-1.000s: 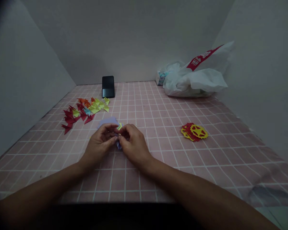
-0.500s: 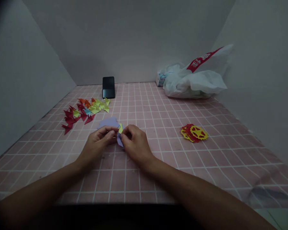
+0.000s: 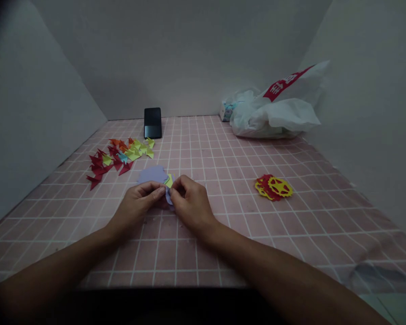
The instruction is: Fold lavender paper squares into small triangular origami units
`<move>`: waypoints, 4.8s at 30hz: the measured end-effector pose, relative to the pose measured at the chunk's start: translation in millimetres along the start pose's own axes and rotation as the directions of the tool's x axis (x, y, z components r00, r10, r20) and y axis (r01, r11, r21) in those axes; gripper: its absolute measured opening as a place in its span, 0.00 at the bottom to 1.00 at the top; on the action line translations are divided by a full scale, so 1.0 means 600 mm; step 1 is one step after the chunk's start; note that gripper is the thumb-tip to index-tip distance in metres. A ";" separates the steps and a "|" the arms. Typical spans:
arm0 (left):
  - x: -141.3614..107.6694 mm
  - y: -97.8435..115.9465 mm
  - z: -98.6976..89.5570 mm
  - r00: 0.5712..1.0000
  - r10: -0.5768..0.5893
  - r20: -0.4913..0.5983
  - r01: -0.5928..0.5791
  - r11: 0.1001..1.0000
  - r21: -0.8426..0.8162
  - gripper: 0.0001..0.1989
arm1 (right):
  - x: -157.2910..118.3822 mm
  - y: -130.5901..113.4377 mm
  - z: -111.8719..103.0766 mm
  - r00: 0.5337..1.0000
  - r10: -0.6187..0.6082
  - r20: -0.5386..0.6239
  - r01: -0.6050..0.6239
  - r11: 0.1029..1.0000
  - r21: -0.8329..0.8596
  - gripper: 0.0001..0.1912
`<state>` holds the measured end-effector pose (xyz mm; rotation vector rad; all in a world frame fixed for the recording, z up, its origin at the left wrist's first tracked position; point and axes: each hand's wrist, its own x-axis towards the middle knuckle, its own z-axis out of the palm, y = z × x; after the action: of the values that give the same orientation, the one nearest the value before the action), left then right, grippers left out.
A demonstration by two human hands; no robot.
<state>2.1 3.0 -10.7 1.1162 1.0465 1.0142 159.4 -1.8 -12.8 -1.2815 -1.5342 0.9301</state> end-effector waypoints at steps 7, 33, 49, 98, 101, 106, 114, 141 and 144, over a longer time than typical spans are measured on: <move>0.000 0.000 0.001 0.999 -0.032 0.020 0.032 0.999 -0.042 0.09 | 0.000 -0.002 0.001 1.000 -0.029 0.009 0.030 0.999 -0.012 0.05; -0.002 0.002 0.000 0.965 0.245 -0.099 -0.205 0.931 0.303 0.09 | -0.003 -0.003 0.000 0.967 -0.256 0.020 0.256 0.960 -0.116 0.06; -0.003 -0.003 0.003 0.956 0.280 -0.091 -0.227 0.897 0.379 0.08 | -0.002 0.002 0.009 0.988 -0.153 0.025 0.155 0.978 -0.137 0.08; 0.006 -0.008 0.003 0.998 -0.026 -0.063 0.021 0.997 -0.075 0.09 | -0.004 0.007 0.010 0.987 -0.160 0.005 0.160 0.984 -0.076 0.08; 0.006 -0.009 0.003 0.997 -0.039 -0.060 0.034 0.996 -0.079 0.09 | -0.004 0.006 0.010 0.986 -0.169 0.010 0.169 0.982 -0.080 0.08; 0.006 -0.008 0.004 0.996 -0.046 -0.076 0.040 0.996 -0.079 0.09 | -0.005 0.004 0.010 0.984 -0.176 0.021 0.178 0.980 -0.088 0.08; 0.005 -0.006 0.006 0.993 -0.025 -0.118 0.020 0.999 -0.040 0.09 | -0.005 0.003 0.011 0.974 -0.224 0.016 0.225 0.970 -0.091 0.09; 0.004 -0.005 0.005 0.995 0.029 -0.099 -0.027 1.000 0.015 0.10 | -0.007 -0.001 0.010 0.983 -0.182 0.027 0.182 0.983 -0.019 0.05; 0.004 -0.001 0.003 0.996 0.038 -0.078 -0.034 0.998 0.048 0.10 | -0.003 -0.004 0.001 0.993 -0.117 0.035 0.113 0.990 0.089 0.08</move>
<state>4.3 5.0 -11.2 1.1445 1.1221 1.0748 158.2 -4.1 -11.3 -1.1071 -1.5640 0.9429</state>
